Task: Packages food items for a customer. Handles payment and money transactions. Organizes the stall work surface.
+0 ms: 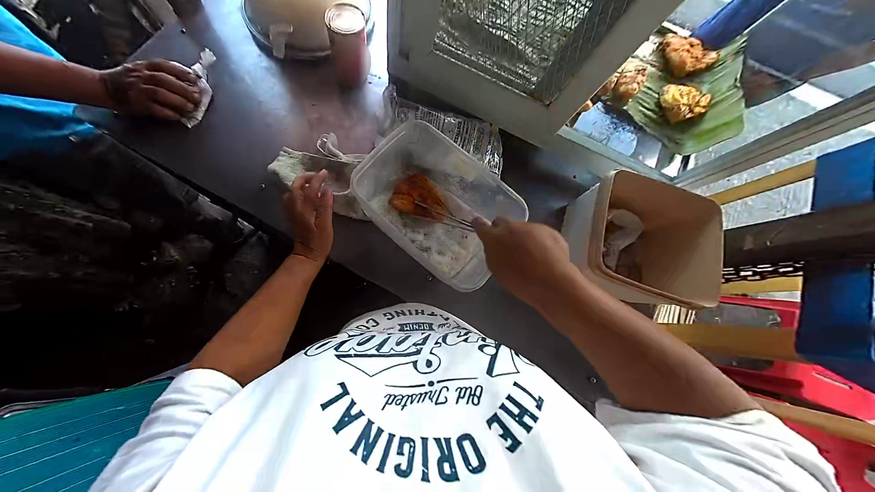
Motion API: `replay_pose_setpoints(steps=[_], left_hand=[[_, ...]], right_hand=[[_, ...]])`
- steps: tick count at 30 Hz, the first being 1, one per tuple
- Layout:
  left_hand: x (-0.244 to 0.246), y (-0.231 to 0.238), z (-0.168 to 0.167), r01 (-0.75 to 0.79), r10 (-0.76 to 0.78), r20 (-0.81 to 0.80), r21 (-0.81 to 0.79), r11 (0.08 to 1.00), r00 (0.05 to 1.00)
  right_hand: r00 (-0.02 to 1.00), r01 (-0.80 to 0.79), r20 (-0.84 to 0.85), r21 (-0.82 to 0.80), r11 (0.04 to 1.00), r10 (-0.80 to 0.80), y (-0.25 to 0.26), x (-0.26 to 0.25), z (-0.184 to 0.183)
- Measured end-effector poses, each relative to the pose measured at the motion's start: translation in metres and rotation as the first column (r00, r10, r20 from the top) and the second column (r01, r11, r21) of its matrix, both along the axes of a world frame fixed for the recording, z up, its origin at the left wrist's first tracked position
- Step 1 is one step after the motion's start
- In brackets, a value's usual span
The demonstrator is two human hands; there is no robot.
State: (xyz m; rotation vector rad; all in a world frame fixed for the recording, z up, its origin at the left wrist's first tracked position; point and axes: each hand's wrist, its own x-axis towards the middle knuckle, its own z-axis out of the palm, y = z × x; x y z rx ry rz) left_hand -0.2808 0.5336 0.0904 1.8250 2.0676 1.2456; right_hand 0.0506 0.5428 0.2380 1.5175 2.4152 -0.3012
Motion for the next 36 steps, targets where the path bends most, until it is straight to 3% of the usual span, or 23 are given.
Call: replay_pose_setpoints(steps=[3,6,9,16,22,25,28,32,36], left_hand=[[0.016,-0.004,0.012,0.12,-0.127,0.223,0.045,0.992,0.967],[0.027,-0.005,0.024,0.173,-0.138,0.299,-0.094,0.98,0.944],[0.033,-0.005,0.029,0.21,-0.141,0.342,-0.173,0.962,0.929],[0.04,-0.005,0.045,0.273,-0.094,0.486,-0.312,0.91,0.869],[0.039,-0.006,0.053,0.278,-0.043,0.533,-0.369,0.887,0.845],[0.039,-0.004,0.057,0.273,-0.039,0.518,-0.384,0.882,0.854],[0.041,-0.004,0.059,0.261,-0.035,0.499,-0.391,0.883,0.866],[0.054,-0.015,0.068,0.352,-0.22,0.34,-0.4,0.846,0.914],[0.063,-0.039,0.065,0.485,-0.341,0.365,-0.45,0.75,0.866]], right_hand=[[0.976,-0.014,0.213,-0.097,0.995,0.034,-0.013,-0.008,0.032],[0.908,-0.021,0.413,-0.13,0.991,0.073,-0.027,0.005,0.059],[0.873,-0.033,0.479,-0.132,0.991,0.093,-0.038,0.002,0.058],[0.964,-0.032,0.265,-0.009,0.999,0.033,-0.028,0.009,0.028],[0.997,0.054,-0.038,-0.144,0.988,-0.06,0.011,0.068,0.027],[0.985,0.154,0.092,-0.104,0.983,-0.144,0.014,0.07,0.025],[0.992,0.12,0.056,-0.058,0.991,-0.117,0.003,0.053,0.025],[1.0,0.024,0.02,-0.106,0.994,-0.022,-0.003,0.021,0.0],[0.995,-0.051,0.077,-0.204,0.978,0.068,0.006,0.021,-0.012]])
